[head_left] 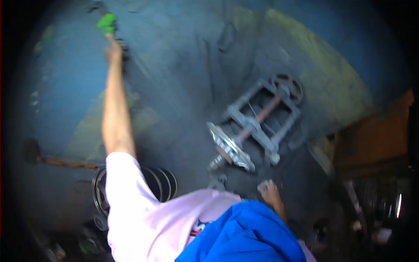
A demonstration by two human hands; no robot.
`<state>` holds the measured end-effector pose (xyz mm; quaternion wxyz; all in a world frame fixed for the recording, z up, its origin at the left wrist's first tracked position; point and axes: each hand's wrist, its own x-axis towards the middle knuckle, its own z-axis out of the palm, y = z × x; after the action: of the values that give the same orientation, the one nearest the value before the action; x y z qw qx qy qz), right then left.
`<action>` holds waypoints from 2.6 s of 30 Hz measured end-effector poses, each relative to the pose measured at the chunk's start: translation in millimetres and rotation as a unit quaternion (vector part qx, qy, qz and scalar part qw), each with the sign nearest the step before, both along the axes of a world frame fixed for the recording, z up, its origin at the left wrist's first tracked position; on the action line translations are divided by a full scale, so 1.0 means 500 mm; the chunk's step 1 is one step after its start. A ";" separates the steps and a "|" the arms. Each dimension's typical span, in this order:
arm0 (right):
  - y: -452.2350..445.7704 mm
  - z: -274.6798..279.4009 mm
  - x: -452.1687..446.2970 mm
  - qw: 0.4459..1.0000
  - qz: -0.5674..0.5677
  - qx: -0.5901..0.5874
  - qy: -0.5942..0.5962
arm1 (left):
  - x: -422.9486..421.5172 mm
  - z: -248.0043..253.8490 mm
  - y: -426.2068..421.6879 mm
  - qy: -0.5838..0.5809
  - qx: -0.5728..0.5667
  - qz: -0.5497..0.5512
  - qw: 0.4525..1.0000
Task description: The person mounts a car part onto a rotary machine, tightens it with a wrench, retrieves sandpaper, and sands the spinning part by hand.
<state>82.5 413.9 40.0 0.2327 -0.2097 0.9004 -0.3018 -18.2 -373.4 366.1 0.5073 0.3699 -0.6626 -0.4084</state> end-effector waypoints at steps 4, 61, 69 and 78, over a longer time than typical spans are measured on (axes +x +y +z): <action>0.077 -0.067 0.028 0.998 -0.053 0.028 -0.028 | 0.050 -0.028 -0.035 -0.115 -0.162 0.144 0.969; 1.169 -0.354 0.835 0.376 -0.828 0.315 -0.272 | 0.068 -0.985 1.981 -0.440 -0.257 -0.738 0.443; 1.159 -0.363 1.006 0.621 -0.710 0.323 -0.080 | 0.275 -0.855 2.078 -0.417 -0.071 -0.848 0.319; 0.970 0.050 0.594 0.547 -0.822 -0.158 0.008 | 0.308 -0.654 2.232 -0.311 0.094 -0.908 0.264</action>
<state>379.2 899.1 65.1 -0.1611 0.5865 0.6190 -0.4969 135.8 742.4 38.9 -0.4778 -0.3298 -0.6298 -0.5160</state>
